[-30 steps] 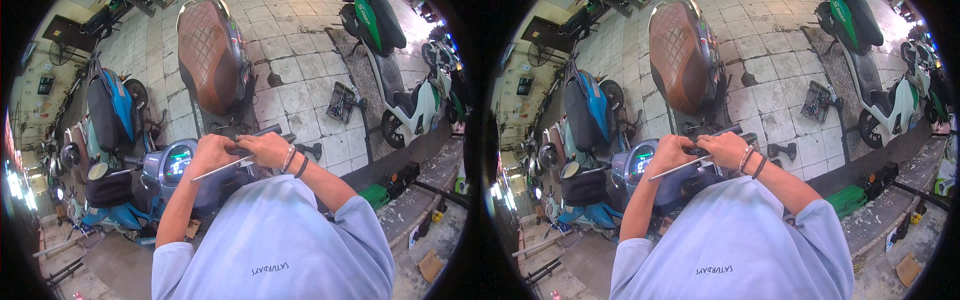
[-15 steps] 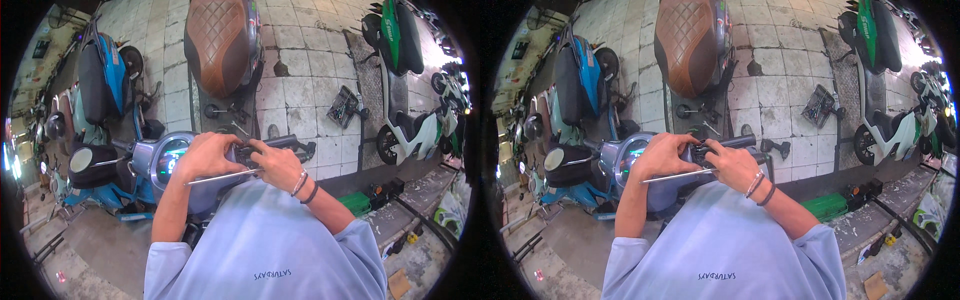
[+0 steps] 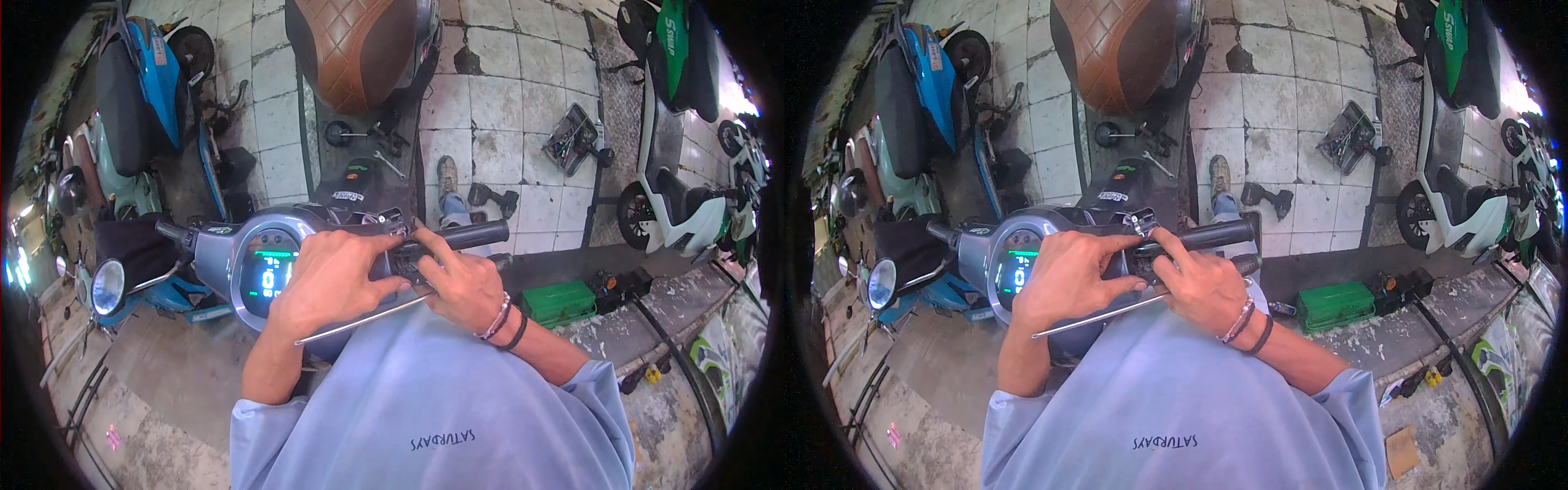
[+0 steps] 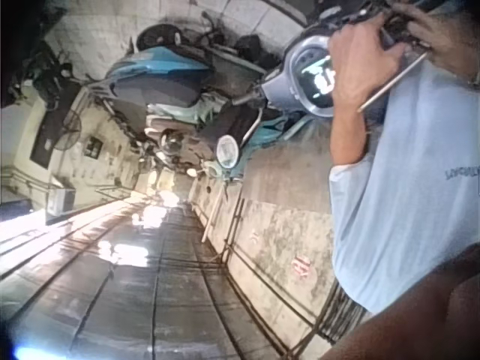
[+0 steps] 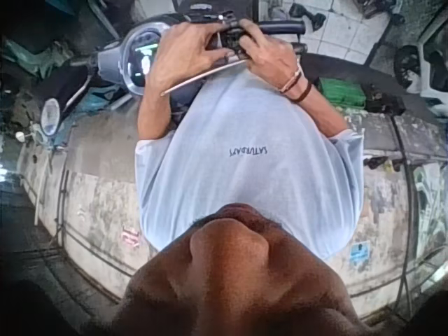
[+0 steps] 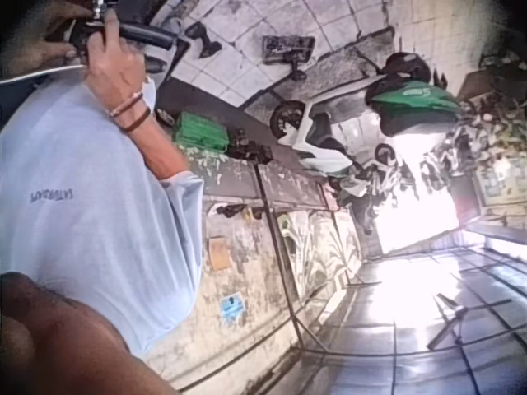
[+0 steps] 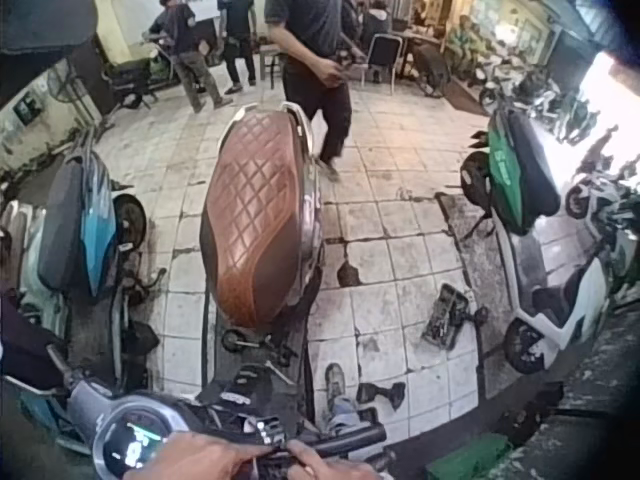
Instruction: The person unscrews the housing on a motorcycle handlebar and adjusts the brake lever assembly using a screwdriver.
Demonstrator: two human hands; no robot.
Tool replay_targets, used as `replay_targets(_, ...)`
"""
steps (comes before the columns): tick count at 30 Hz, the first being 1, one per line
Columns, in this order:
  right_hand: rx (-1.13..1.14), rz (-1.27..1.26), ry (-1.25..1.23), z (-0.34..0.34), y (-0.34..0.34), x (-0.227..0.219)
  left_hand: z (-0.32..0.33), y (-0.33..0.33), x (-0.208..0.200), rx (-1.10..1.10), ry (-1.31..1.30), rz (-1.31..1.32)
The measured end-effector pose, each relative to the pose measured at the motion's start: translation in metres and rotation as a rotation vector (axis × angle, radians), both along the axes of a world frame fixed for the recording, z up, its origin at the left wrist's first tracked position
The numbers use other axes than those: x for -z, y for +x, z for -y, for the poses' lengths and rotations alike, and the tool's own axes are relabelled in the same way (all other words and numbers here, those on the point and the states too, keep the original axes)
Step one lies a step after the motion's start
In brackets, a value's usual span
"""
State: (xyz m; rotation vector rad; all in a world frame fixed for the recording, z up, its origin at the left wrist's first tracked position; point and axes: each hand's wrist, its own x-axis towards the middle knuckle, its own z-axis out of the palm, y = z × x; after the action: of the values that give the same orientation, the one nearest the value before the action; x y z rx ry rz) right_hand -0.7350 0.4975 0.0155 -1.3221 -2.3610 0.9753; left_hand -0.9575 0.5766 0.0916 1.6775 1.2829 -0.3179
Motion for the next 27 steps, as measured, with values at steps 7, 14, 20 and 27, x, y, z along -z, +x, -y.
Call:
replay_targets(7,0.024,0.023,-0.059,-0.006,-0.01,-0.01,0.012,-0.004,0.012,-0.011,0.105,0.048)
replay_targets(14,-0.006,0.072,-0.083,-0.01,-0.009,-0.007,0.005,0.004,0.009,-0.01,0.042,-0.006)
replay_targets(20,-0.043,0.037,-0.02,-0.011,0.0,-0.001,-0.005,0.004,0.012,0.036,0.049,0.014)
replay_targets(27,-0.129,0.051,-0.109,-0.018,0.011,-0.01,-0.033,0.008,0.015,0.356,0.122,-0.052)
